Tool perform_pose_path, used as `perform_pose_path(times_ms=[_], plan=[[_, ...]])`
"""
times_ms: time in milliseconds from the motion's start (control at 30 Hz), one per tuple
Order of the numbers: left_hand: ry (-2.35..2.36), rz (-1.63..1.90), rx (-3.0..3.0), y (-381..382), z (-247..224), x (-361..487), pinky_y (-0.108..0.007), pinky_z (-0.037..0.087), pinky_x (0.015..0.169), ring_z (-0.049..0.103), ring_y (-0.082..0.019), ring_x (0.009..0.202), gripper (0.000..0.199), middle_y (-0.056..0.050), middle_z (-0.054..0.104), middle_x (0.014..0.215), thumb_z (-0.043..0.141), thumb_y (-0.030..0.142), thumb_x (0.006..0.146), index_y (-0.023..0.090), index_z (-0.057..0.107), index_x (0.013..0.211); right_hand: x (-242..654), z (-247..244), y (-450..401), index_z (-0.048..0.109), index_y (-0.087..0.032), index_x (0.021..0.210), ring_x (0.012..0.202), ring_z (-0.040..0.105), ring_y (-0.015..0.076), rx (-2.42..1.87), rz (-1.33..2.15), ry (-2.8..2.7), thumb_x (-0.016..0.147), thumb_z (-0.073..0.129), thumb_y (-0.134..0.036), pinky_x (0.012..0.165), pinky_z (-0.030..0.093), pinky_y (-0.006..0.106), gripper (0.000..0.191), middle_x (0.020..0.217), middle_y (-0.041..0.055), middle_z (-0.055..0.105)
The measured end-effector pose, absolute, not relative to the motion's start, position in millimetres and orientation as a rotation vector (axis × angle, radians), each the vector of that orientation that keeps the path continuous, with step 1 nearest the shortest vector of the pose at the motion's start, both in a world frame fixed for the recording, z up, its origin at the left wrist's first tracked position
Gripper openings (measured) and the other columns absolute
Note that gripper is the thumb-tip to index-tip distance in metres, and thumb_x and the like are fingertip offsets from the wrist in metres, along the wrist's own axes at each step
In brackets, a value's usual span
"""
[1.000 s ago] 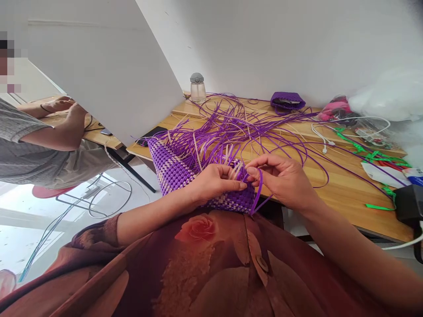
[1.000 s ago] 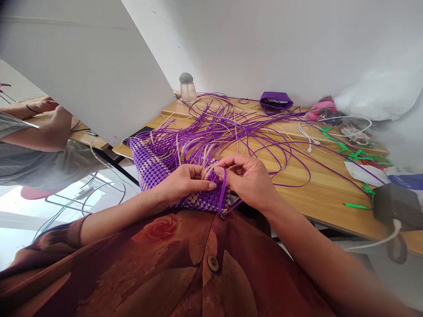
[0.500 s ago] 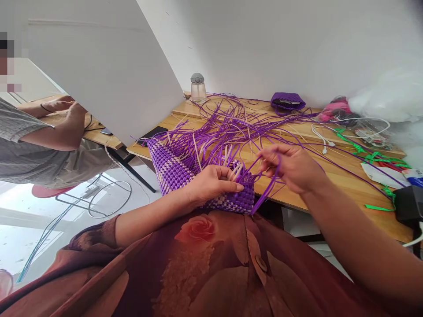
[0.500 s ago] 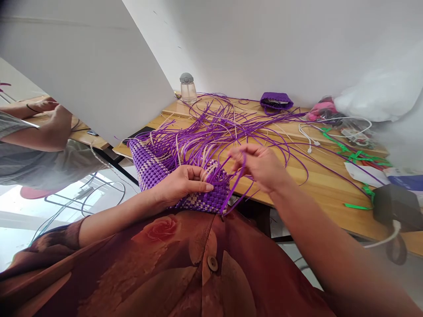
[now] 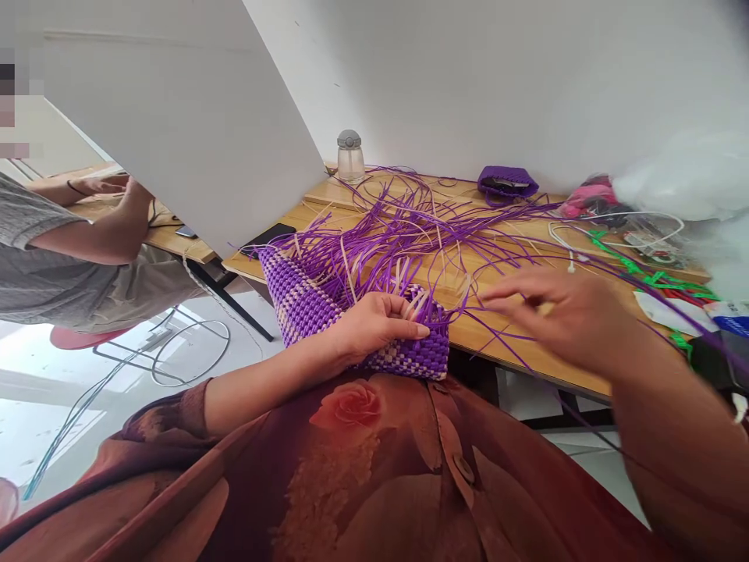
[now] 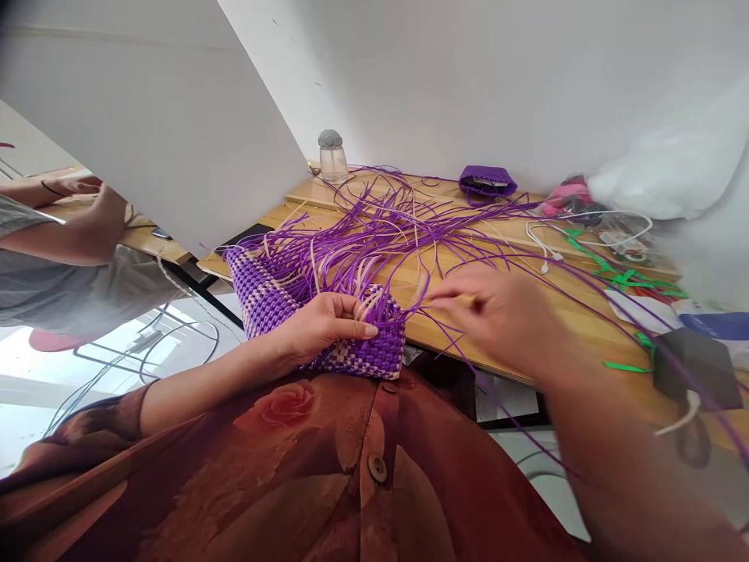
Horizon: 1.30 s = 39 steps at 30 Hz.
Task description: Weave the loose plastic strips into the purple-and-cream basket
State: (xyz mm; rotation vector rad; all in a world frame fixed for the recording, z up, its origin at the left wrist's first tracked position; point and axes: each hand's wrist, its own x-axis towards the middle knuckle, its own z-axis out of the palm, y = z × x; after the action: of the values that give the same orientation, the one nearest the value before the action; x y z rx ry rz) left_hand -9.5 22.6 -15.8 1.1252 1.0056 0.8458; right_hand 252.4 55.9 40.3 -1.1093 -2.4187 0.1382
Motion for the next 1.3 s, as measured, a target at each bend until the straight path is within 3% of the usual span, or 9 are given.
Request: perform_pose_path(times_ms=[33,100,233,400,700,900,1067,1300], plan=[[0.995,0.838,1.125,22,-16,-9,-0.024,0.032,0.057,0.047,-0.007,0.056,0.034,0.003,0.058,0.06,0.086,0.032,0.061,0.013,0.057,0.064,237,30,47,0.074,-0.024,0.1,0.096,0.065,0.0214,-0.932,0.148,-2.486,0.092,0.062,-0.032,0.085,0.047,0.035,0.016,0.101,0.0038,0.074],[0.975,0.825,1.128,22,-15,-10,-0.024,0.031,0.057,0.047,-0.007,0.056,0.036,0.004,0.057,0.06,0.086,0.034,0.06,0.013,0.057,0.065,213,15,35,0.07,-0.019,0.095,0.098,0.062,0.0235,-0.815,0.084,-2.512,0.093,0.061,-0.026,0.09,0.046,0.038,0.012,0.097,0.0063,0.072],[1.004,0.817,1.161,21,-14,-12,-0.023,0.03,0.054,0.045,-0.007,0.054,0.037,0.005,0.056,0.058,0.087,0.035,0.058,0.013,0.059,0.065,202,9,23,0.062,-0.018,0.081,0.087,0.055,0.0225,-0.873,0.124,-2.497,0.092,0.058,-0.019,0.083,0.043,0.038,0.012,0.081,0.0047,0.066],[1.01,0.793,1.203,18,-14,-12,-0.022,0.03,0.052,0.043,-0.006,0.052,0.032,0.005,0.055,0.055,0.087,0.031,0.058,0.012,0.063,0.066,211,16,16,0.061,-0.019,0.083,0.081,0.055,0.0175,-0.947,0.499,-2.526,0.093,0.057,-0.019,0.073,0.04,0.032,0.011,0.082,0.0019,0.064],[1.02,0.864,1.182,20,-21,-10,-0.022,0.029,0.052,0.043,-0.006,0.052,0.032,0.005,0.055,0.056,0.087,0.032,0.058,0.013,0.062,0.066,217,24,4,0.063,-0.022,0.084,0.076,0.056,0.0153,-0.972,0.642,-2.571,0.094,0.057,-0.024,0.073,0.039,0.032,0.013,0.08,-0.001,0.065],[1.017,0.836,1.219,21,-19,-12,-0.022,0.031,0.052,0.046,-0.007,0.052,0.032,0.004,0.058,0.057,0.086,0.033,0.059,0.013,0.06,0.064,203,24,4,0.064,-0.022,0.091,0.103,0.063,0.017,-0.735,1.018,-2.25,0.093,0.06,-0.023,0.088,0.048,0.03,0.005,0.111,0.0032,0.067],[0.977,0.853,1.196,22,-22,-12,-0.021,0.033,0.054,0.048,-0.006,0.055,0.033,0.004,0.06,0.06,0.087,0.03,0.058,0.013,0.061,0.067,189,3,21,0.066,-0.019,0.085,0.062,0.064,0.0116,-0.976,1.248,-1.866,0.088,0.068,-0.033,0.058,0.052,0.023,0.014,0.069,-0.0002,0.068],[0.982,0.879,1.199,19,-20,-11,-0.022,0.03,0.054,0.044,-0.006,0.055,0.034,0.004,0.056,0.06,0.087,0.032,0.059,0.013,0.059,0.066,187,6,25,0.07,-0.016,0.082,0.057,0.066,0.0127,-1.19,1.298,-1.794,0.078,0.075,-0.035,0.054,0.055,0.023,0.02,0.064,0.0025,0.07]])
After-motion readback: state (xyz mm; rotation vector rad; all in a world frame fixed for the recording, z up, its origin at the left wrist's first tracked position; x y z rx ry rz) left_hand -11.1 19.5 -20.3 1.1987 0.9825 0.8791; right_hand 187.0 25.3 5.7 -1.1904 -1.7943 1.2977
